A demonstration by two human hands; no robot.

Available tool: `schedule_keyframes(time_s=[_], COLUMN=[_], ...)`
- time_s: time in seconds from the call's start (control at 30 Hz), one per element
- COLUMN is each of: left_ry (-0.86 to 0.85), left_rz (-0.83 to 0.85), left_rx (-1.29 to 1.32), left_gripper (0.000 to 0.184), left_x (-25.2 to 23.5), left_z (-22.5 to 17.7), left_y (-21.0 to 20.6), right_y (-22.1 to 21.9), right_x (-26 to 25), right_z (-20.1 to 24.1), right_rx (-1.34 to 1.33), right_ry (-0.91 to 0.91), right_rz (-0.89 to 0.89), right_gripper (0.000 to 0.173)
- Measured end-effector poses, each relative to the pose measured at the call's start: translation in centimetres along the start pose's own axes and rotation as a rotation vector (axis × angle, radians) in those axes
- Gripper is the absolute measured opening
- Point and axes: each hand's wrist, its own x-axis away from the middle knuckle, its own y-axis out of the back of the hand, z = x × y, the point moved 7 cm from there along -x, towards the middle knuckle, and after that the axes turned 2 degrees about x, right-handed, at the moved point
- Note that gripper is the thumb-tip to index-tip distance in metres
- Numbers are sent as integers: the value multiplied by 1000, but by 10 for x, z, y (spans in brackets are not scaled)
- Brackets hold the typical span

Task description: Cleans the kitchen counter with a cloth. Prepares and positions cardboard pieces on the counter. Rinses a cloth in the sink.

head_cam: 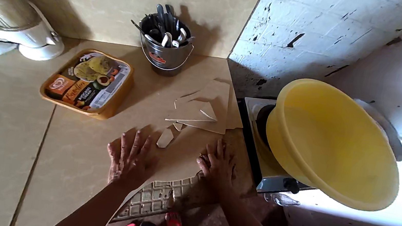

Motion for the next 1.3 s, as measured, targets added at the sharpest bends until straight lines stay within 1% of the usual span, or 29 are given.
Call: schedule_keyframes(time_s=[0.1, 0.2, 0.27, 0.3, 0.33, 0.4, 0.43, 0.5, 0.53, 0.6, 0.67, 0.77, 0.83, 0.9, 0.97, 1.03, 1.07, 1.1, 1.13, 1.17, 1.2, 1.23, 1.3], left_ry=[3, 23, 51, 66, 66, 19, -41, -164, -192, -210, -192, -170, -178, -158, -146, -139, -135, -134, -135, -138, -139, -141, -150], left_rz=[4, 12, 107, 148, 186, 292, 311, 223, 182, 131, 165, 175, 141, 188, 225, 228, 239, 236, 228, 218, 210, 203, 188], left_rx=[8, 0, 9, 2, -4, 3, 19, 41, 45, 23, 19, 39, 21, 18, 40, 46, 51, 57, 60, 53, 47, 44, 50], left_gripper=[70, 71, 72, 73, 73, 71, 69, 65, 65, 66, 67, 64, 61, 62, 64, 65, 65, 66, 66, 67, 67, 66, 65], left_x=[1, -7, 1, -3, -6, -1, 5, 20, 24, 25, 25, 24, 24, 24, 23, 23, 23, 23, 23, 23, 23, 24, 24], left_z=[1, 0, 1, 2, 2, 8, 13, 25, 29, 31, 31, 33, 34, 35, 34, 33, 33, 33, 32, 32, 31, 30, 29], left_y=[1, -1, -6, -4, -2, -1, -1, 0, 0, -2, -5, -5, -5, -6, -4, -2, -2, -3, -4, -5, -5, -4, -2], right_y=[2, 3, -7, -5, -1, 2, 2, 1, 0, -6, -14, -28, -37, -43, -36, -23, -15, -8, -2, 2, 3, -1, -15], right_x=[1, -7, 1, -3, -4, 12, 25, 57, 73, 96, 107, 111, 111, 102, 92, 83, 79, 74, 67, 57, 45, 31, 8], right_z=[-1, -3, -7, -8, -8, -11, -12, -4, 8, 43, 86, 148, 171, 166, 141, 113, 102, 94, 90, 89, 90, 90, 91], right_rx=[-38, 17, 8, -10, -46, -116, -163, -277, -310, -322, -291, -284, -200, -99, -54, -28, -62, -117, -177, -211, -200, -167, -63], right_ry=[13, 31, 7, 15, 46, 144, 182, 234, 282, 493, 768, 1133, 1259, 1248, 1184, 1093, 1054, 1020, 972, 931, 886, 825, 720], right_rz=[4, -53, 16, 37, 17, -89, -107, -128, -147, -211, -228, -133, -14, 20, 11, 83, 146, 213, 244, 199, 153, 149, 183], right_gripper=[66, 64, 66, 65, 61, 49, 45, 39, 37, 30, 25, 26, 34, 37, 39, 38, 39, 44, 53, 58, 59, 53, 44])
